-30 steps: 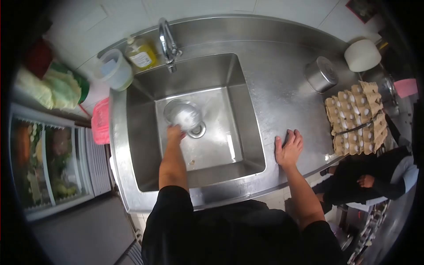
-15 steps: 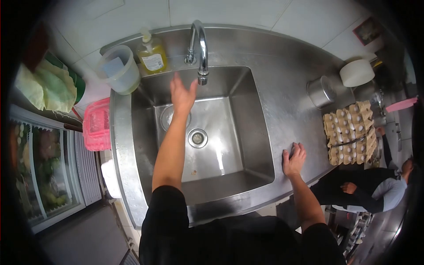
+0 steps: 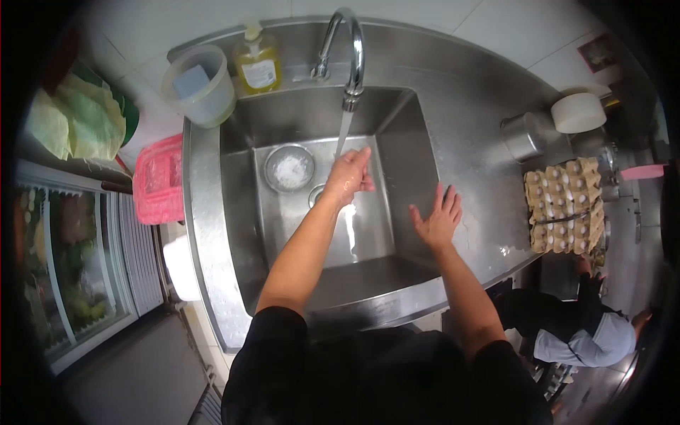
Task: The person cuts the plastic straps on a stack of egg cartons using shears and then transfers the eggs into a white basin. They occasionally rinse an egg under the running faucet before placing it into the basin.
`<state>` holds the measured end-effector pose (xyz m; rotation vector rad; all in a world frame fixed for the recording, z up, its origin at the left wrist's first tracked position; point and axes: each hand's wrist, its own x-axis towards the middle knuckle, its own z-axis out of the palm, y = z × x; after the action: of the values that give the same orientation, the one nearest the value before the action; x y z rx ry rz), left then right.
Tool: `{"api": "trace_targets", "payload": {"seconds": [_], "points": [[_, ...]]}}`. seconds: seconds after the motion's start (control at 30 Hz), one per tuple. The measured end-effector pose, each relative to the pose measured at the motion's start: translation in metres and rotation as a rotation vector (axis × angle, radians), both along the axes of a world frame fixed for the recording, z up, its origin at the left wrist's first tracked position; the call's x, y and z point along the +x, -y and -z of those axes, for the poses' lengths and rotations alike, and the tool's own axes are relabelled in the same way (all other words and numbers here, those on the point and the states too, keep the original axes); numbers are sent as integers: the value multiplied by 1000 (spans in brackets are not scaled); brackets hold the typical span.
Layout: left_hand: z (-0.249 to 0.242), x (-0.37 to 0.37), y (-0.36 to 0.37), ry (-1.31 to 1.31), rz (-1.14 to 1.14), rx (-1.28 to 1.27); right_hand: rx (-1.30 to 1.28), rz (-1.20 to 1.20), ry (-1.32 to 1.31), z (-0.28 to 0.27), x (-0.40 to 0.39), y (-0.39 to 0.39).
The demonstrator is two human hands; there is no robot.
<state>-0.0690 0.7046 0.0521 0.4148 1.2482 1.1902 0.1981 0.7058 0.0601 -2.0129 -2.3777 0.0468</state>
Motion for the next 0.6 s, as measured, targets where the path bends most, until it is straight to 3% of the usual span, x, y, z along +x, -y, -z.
{"api": "trace_targets", "payload": {"seconds": [0.03, 0.1, 0.13, 0.17, 0.2, 0.23, 0.3, 0.33, 0.4, 0.43, 0.6], "points": [[19, 5, 6, -70, 103, -14, -7, -3, 13, -5, -6, -2], [145, -25, 15, -1074, 109, 31, -36, -71, -110, -3, 21, -13], [221, -54, 24, -646, -69, -84, -41, -102, -169, -5, 32, -21], [256, -82, 37, -1127, 62, -85, -30, -91, -96, -4, 35, -24], [213, -81, 47, -1148, -266, -486, -25, -73, -17, -3, 40, -21], [205, -102, 55, -1024, -167, -613, -34, -49, 65, 0, 45, -13], [238, -119, 54, -751, -493, -657, -35, -68, 83, -3, 41, -13], [270, -139, 52, -737, -479, -766, -40, -61, 85, -1, 39, -15], [266, -142, 42, -457, -609, -754, -47, -42, 86, 5, 42, -18], [238, -130, 45, -181, -723, -628, -55, -39, 95, 8, 42, -16], [311, -95, 39, -99, -506, -455, -82, 17, 74, -1, 39, -17]]}}
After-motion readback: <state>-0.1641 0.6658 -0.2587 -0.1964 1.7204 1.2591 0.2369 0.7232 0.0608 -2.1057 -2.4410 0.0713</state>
